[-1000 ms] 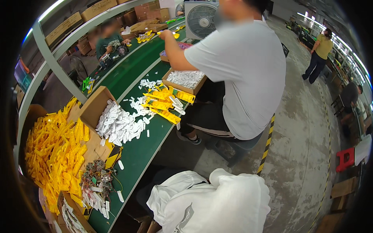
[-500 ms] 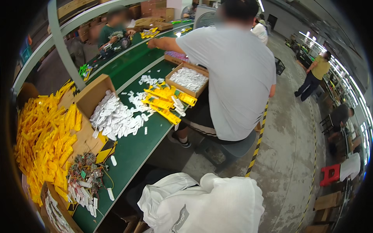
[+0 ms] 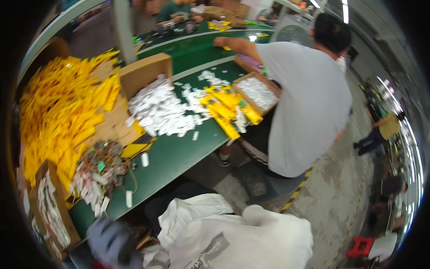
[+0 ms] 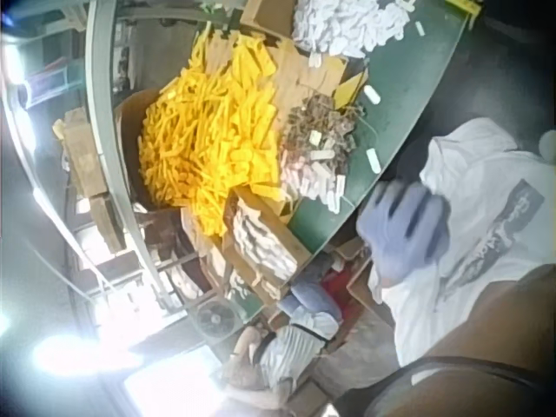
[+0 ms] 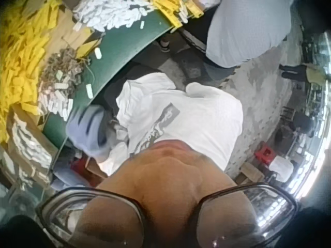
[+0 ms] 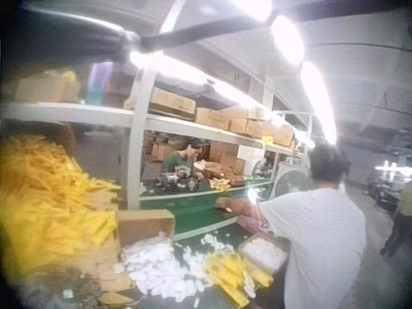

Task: Assembling components into yellow electronic device housings on a factory production line.

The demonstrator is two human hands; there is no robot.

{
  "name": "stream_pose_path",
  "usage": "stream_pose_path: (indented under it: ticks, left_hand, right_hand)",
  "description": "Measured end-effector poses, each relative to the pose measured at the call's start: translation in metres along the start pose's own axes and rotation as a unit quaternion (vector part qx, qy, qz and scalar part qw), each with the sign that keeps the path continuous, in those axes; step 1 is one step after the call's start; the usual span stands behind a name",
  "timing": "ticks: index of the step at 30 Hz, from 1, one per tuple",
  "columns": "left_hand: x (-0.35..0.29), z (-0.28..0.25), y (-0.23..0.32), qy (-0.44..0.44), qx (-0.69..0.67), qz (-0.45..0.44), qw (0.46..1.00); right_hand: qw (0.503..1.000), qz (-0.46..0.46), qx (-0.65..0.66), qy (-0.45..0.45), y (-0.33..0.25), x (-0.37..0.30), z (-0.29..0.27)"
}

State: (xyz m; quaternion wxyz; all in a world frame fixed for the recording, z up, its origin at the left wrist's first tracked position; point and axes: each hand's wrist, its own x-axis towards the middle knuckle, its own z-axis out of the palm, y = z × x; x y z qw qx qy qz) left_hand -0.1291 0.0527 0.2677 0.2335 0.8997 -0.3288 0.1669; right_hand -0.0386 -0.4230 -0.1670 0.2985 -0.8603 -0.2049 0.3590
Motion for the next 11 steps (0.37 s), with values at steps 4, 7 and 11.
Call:
stream_pose_path:
  ticks: [4,7,11]
  left_hand:
    - [0.039,0.113,-0.059,-0.08,0.025,-0.263,0.961]
    - [0.031,0.158,-0.085,-0.025,-0.145,-0.29,0.946]
    - [0.019,0.201,-0.104,0.235,-0.608,-0.383,0.654]
  right_hand:
    - [0.99,0.02,-0.012,-0.138,-0.017,0.039,0.11]
    - [0.985,0.055,-0.148,-0.064,-0.193,0.071,-0.042]
    - [0.315,-0.256,0.747,-0.526,-0.285,0.078,-0.098]
